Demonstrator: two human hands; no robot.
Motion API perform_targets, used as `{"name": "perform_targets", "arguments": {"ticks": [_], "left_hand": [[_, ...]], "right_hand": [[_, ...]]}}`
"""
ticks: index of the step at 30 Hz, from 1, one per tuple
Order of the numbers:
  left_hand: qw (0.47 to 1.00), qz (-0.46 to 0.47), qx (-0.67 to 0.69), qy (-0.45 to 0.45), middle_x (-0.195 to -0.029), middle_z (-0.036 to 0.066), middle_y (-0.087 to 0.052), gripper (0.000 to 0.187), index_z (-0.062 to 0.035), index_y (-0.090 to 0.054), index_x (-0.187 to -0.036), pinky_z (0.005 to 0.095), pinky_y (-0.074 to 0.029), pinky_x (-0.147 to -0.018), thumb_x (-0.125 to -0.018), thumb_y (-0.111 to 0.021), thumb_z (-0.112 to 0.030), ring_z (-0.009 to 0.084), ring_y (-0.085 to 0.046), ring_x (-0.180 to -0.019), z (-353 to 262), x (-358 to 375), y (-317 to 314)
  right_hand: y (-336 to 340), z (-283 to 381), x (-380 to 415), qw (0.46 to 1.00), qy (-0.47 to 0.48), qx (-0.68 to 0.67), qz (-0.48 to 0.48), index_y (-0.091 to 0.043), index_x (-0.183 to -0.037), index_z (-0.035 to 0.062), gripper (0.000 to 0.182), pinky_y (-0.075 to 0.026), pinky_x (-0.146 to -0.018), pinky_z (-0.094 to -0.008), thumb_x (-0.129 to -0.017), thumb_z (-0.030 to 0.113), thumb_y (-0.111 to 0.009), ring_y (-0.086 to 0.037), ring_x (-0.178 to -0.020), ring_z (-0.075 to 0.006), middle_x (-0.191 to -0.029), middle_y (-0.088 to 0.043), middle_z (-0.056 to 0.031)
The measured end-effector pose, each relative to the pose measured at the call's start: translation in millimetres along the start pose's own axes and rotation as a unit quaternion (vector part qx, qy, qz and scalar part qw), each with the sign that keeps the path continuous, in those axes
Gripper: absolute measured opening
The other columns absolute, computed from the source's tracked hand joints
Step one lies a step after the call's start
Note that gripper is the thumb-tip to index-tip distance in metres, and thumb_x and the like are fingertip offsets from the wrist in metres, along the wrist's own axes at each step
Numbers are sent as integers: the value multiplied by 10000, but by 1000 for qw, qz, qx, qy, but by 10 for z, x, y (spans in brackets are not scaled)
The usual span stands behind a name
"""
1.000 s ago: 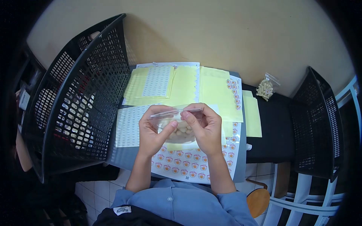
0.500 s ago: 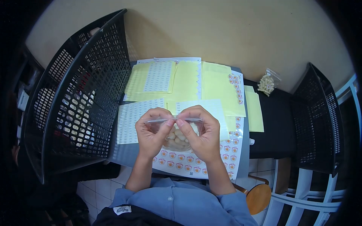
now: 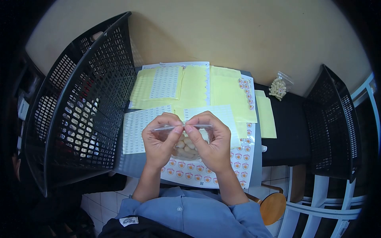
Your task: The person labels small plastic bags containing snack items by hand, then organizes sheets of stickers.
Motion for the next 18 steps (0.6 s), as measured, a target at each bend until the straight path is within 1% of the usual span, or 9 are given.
{"name": "perform_targets", "arguments": {"ticks": [5, 12, 18], "left_hand": [[999, -1, 32, 19, -806, 64, -567, 94, 10, -567, -808, 224, -423, -696, -721, -599, 29, 97, -533, -763, -21, -15, -31], [1000, -5, 27, 3, -802, 70, -571, 93, 11, -571, -808, 232, -420, -695, -721, -594, 37, 103, -535, -755, 16, -42, -62], [1000, -21, 21, 1, -802, 73, -571, 98, 11, -579, -812, 222, -423, -682, -722, -593, 46, 102, -541, -757, 34, -55, -83]], "right_hand": [[24, 25, -13, 1000, 11, -7, 4, -566, -815, 7, 84, -398, -715, -234, -741, 24, -603, -522, -763, -101, -794, -556, -50], [41, 18, -39, 1000, 2, -9, 0, -568, -813, 7, 82, -397, -713, -232, -739, 21, -600, -521, -763, -99, -786, -557, -47], [56, -9, -77, 1000, 1, -12, -4, -567, -810, 5, 75, -401, -710, -235, -743, 26, -596, -520, -757, -100, -780, -561, -49]]}}
Point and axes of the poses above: each hand's wrist, its own x-axis away from the middle knuckle, its own y-axis out of the back of the hand, z = x × y, the point moved 1 cm from there along -x, towards the middle knuckle
